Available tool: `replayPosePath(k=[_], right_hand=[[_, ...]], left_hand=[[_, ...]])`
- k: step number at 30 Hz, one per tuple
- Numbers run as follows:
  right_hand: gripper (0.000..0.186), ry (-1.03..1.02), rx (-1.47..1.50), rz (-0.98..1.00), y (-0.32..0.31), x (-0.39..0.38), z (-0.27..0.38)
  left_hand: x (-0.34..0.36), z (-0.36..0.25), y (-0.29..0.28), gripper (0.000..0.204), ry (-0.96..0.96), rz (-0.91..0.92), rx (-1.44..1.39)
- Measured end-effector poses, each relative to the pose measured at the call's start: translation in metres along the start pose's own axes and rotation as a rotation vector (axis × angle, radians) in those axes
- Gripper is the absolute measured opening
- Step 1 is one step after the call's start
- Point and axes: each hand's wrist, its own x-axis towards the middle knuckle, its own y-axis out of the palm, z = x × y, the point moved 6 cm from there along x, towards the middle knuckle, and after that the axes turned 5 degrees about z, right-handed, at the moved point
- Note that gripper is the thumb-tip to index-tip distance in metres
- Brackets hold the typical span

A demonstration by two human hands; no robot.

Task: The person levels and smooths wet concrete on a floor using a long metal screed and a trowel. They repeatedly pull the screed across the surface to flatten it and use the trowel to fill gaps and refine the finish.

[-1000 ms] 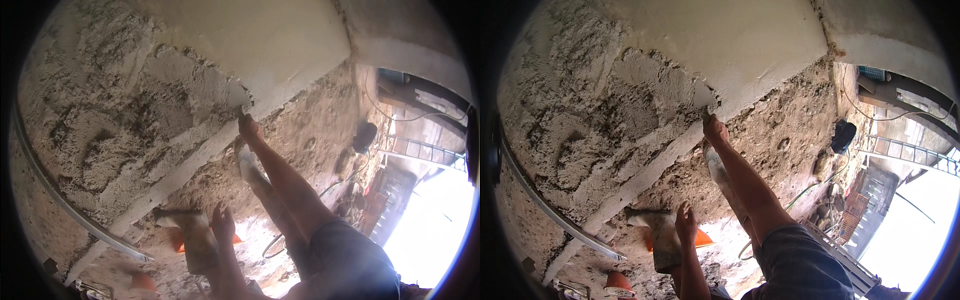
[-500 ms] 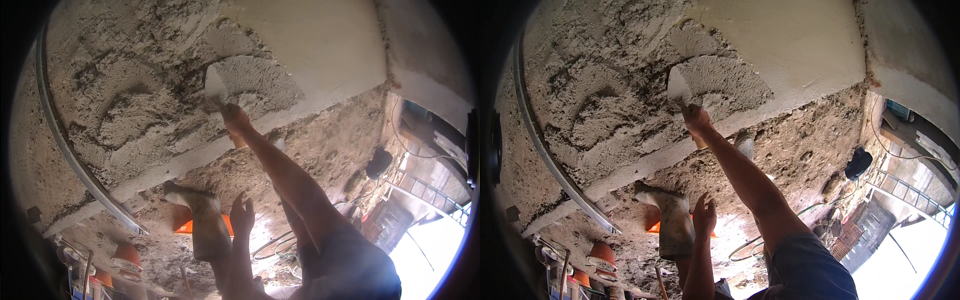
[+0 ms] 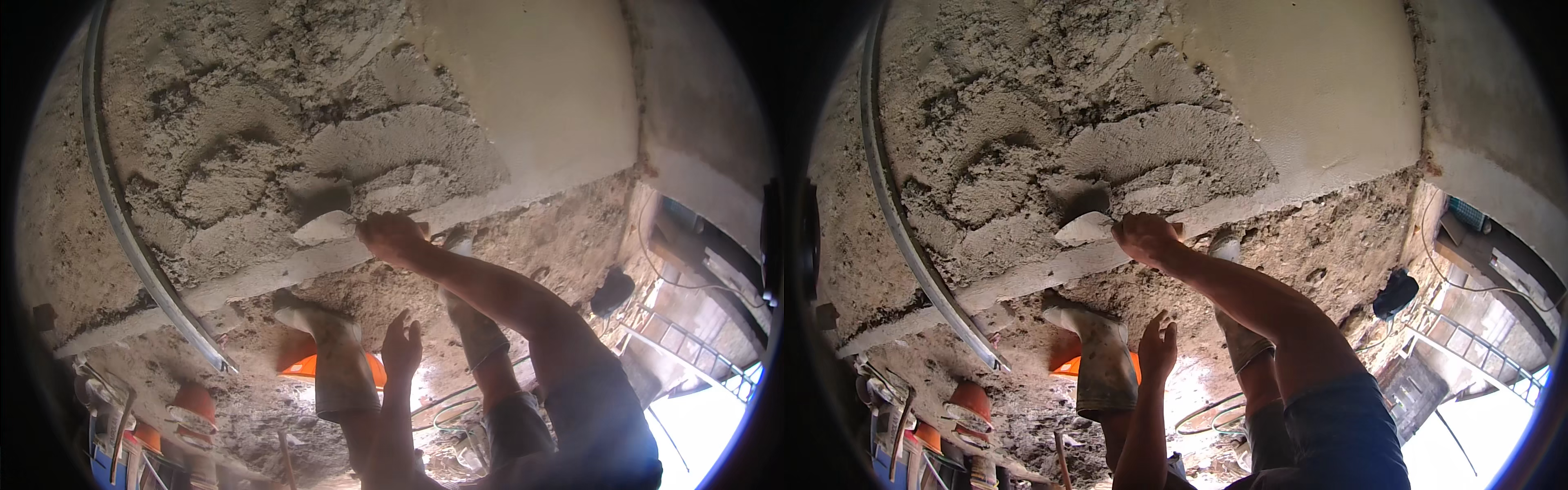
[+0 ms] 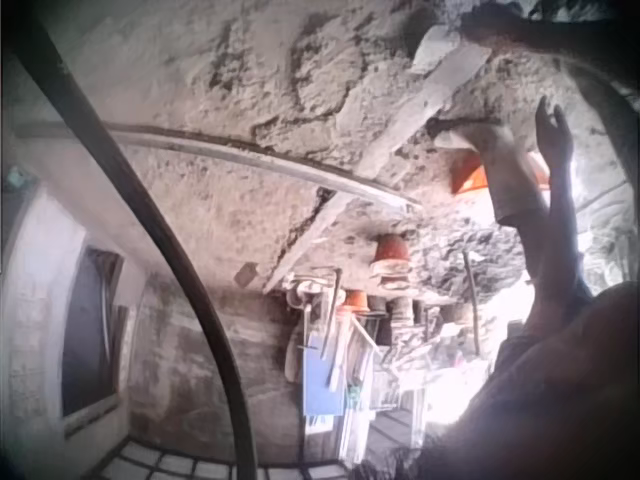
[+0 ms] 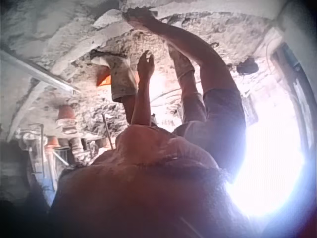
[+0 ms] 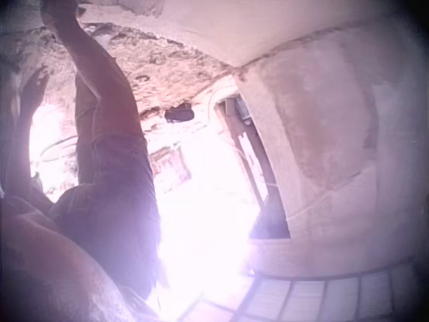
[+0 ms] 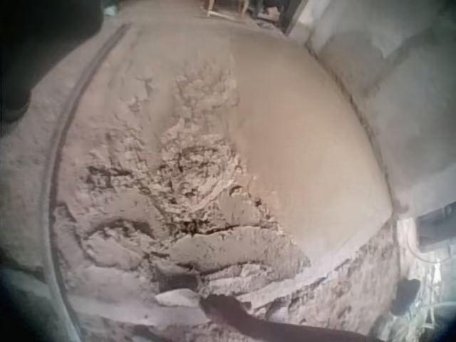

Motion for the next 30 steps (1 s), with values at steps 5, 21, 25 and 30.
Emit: replayPosePath(k=[5,21,25,30], right_hand=[[0.031,0.388,0.237,-0.117,-0.081,0.061,-0.097],[0.024,0.606,1.325,-0.403,0.103,0.03,-0.016],[0.039,0.467,1.375,-0.367,0.092,0.096,0.142],[0.039,0.444,1.492,-0.212,0.061,0.164,0.279]], left_hand=[[0.002,0.011,-0.004,0.042,-0.064,-0.034,-0.059],[-0.024,0.045,-0.056,0.05,-0.116,0.116,0.102],[-0.034,0.074,-0.065,0.052,-0.097,0.084,-0.034],[-0.034,0.082,-0.125,0.053,-0.013,0.063,-0.174]])
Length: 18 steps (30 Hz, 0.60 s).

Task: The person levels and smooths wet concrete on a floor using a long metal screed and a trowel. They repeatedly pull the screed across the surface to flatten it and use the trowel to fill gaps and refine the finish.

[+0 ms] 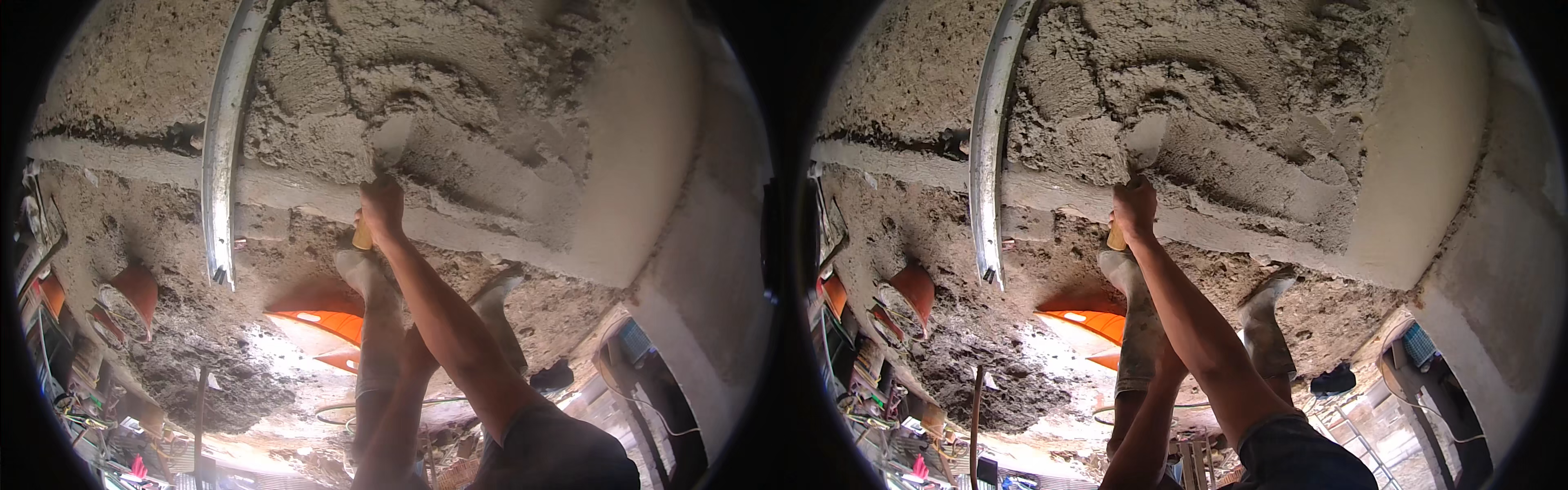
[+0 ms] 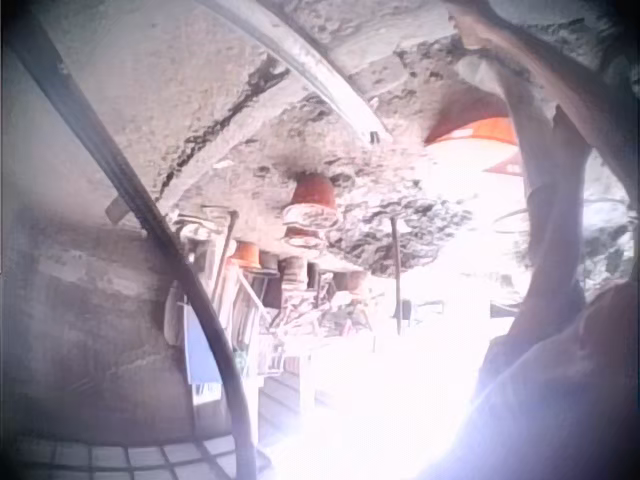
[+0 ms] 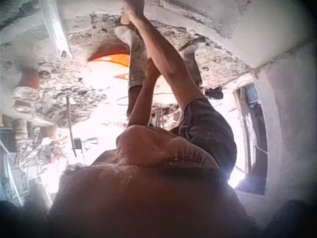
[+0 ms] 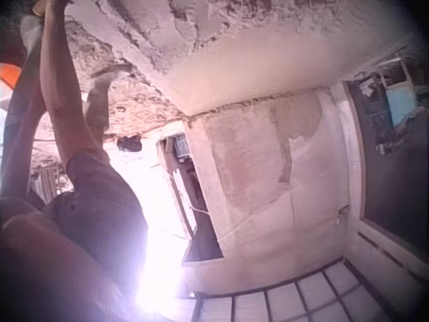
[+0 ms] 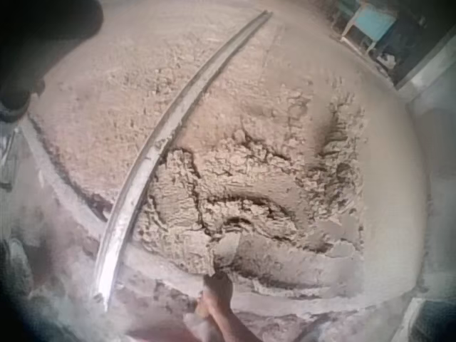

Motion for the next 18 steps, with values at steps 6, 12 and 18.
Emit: replayPosePath(k=[6,12,18], right_hand=[[0.032,-0.146,-0.101,0.199,0.133,0.017,0.044],[0.038,-0.398,-0.939,0.229,0.025,-0.041,0.041],[0.023,-0.306,-0.694,-0.62,-0.382,-0.036,-0.097]], left_hand=[[0.002,0.026,0.0,0.048,0.035,-0.176,-0.101],[-0.004,0.015,-0.022,0.046,-0.032,-0.327,-0.156],[-0.001,0.004,0.011,0.045,0.027,-0.301,0.011]])
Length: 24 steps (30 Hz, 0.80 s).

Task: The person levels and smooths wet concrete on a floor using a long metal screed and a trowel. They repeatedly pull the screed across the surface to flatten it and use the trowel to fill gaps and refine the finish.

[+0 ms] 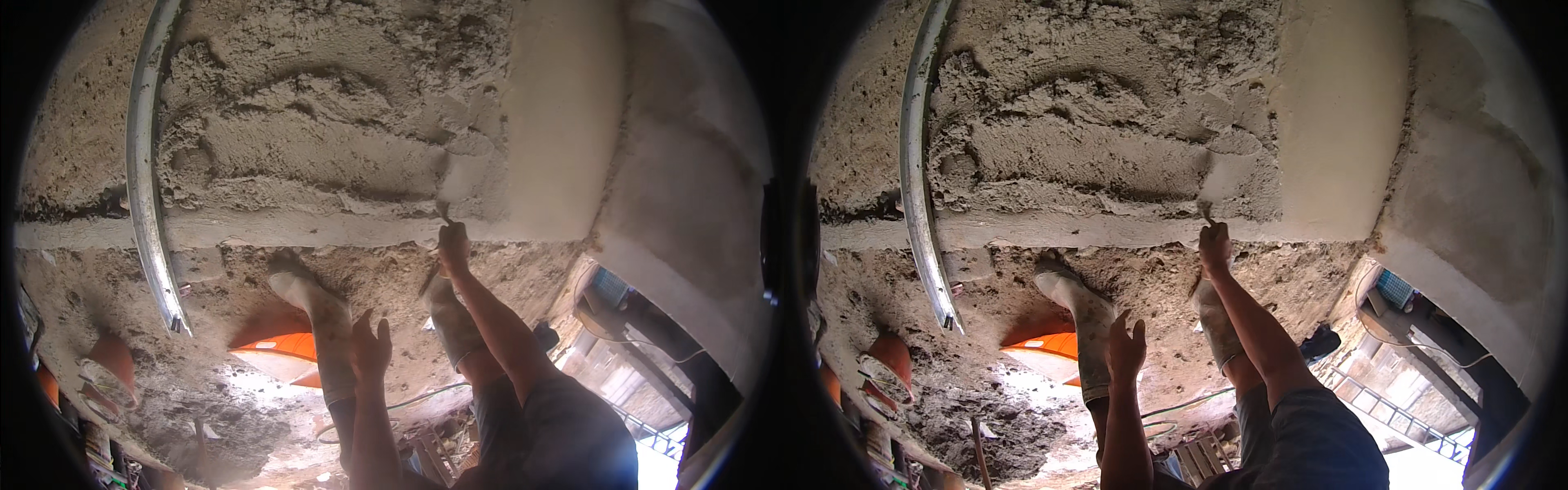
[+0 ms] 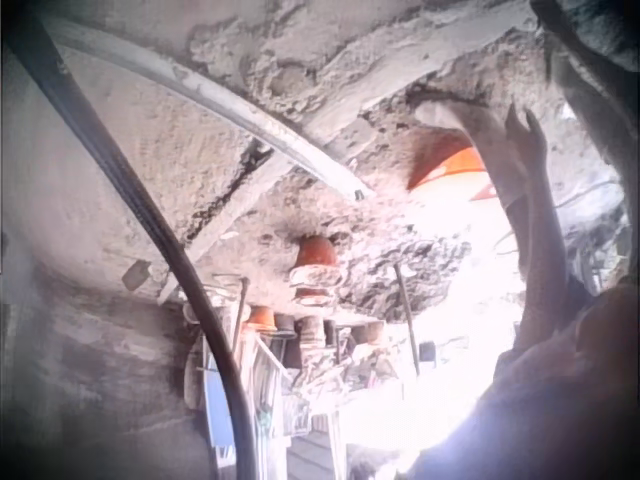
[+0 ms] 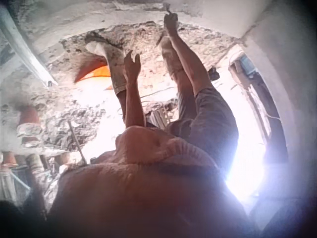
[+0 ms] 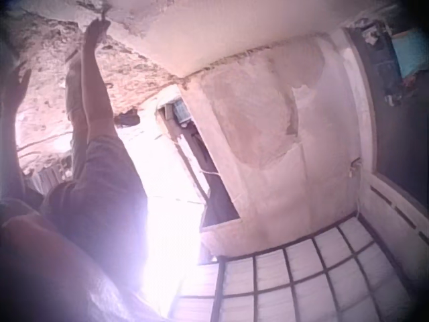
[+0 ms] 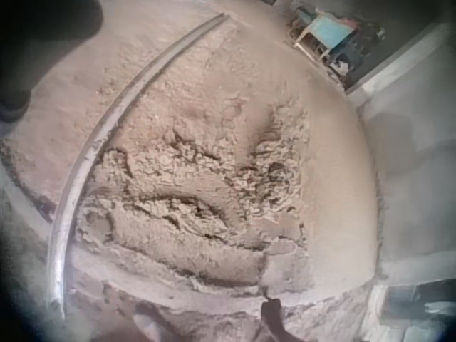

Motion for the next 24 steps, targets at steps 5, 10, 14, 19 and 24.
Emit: replayPosePath(k=[5,10,14,19,24], right_hand=[[0.025,0.288,0.117,-0.009,-0.034,0.041,-0.11],[0.024,0.352,0.273,0.159,0.082,-0.033,0.003],[0.025,0.355,0.333,0.298,0.138,-0.096,0.149],[0.023,0.233,0.537,0.254,0.216,-0.134,0.251],[0.022,0.035,0.404,0.259,0.274,-0.187,0.38]], left_hand=[[0.006,0.0,0.011,0.047,-0.061,0.152,0.085],[0.011,0.002,0.008,0.043,-0.032,0.149,0.199],[0.016,0.032,0.017,0.043,-0.081,0.093,0.156],[0.02,0.032,0.006,0.043,-0.094,0.073,0.036],[0.022,0.049,-0.016,0.043,-0.124,0.067,-0.076]])
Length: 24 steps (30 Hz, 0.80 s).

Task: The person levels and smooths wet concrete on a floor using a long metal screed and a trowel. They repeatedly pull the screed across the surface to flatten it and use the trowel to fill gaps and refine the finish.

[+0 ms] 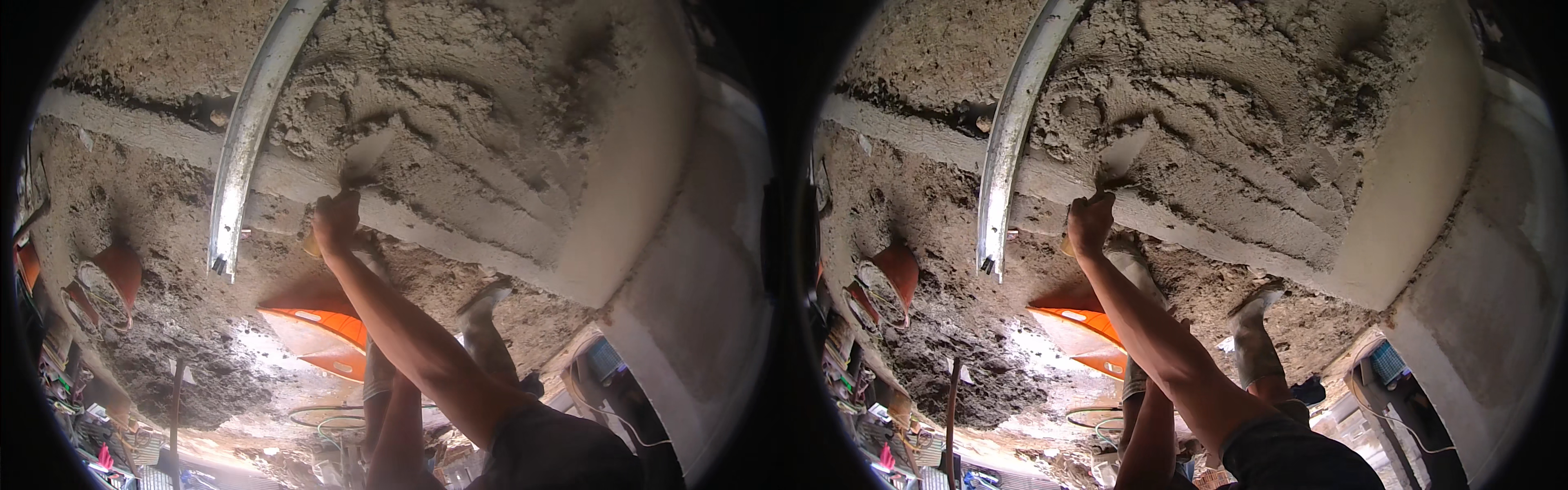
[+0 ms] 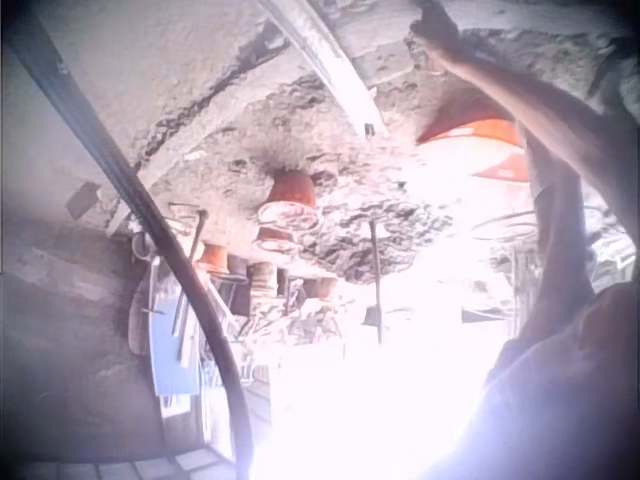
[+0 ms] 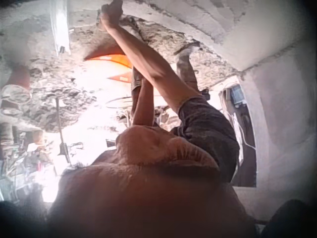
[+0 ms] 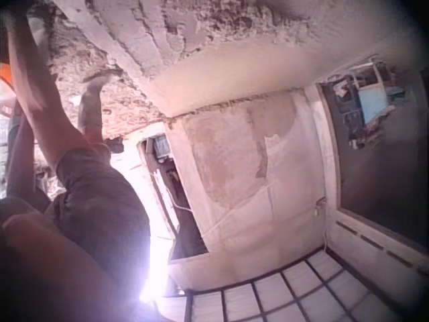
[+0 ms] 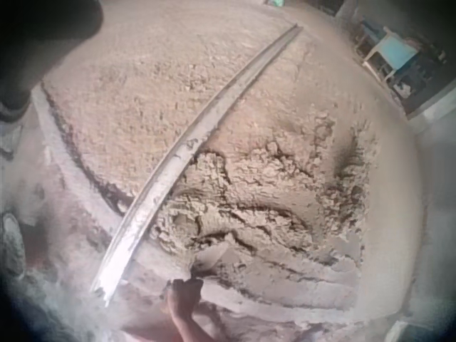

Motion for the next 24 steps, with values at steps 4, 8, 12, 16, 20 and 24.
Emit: replayPosePath(k=[4,8,12,16,20,24], right_hand=[[0.028,-0.103,0.066,0.175,0.079,-0.012,0.069],[0.029,-0.147,-0.167,0.309,0.064,-0.008,0.086],[0.024,-0.576,-0.609,0.389,-0.039,-0.041,0.063],[0.028,-0.572,-0.877,0.22,-0.104,0.064,0.067],[0.026,-0.397,-0.988,0.201,-0.228,0.166,0.053],[0.031,-0.141,-0.975,0.214,-0.355,0.183,-0.028]], left_hand=[[0.001,0.004,-0.008,0.043,0.009,0.007,-0.045],[0.008,-0.001,-0.006,0.043,0.033,0.008,-0.054],[0.001,0.006,0.007,0.043,0.064,-0.076,-0.11],[0.002,-0.024,0.012,0.044,-0.05,0.02,-0.021],[0.0,-0.041,0.028,0.041,0.072,-0.016,0.14],[0.007,-0.025,0.048,0.043,0.101,-0.002,0.296]])
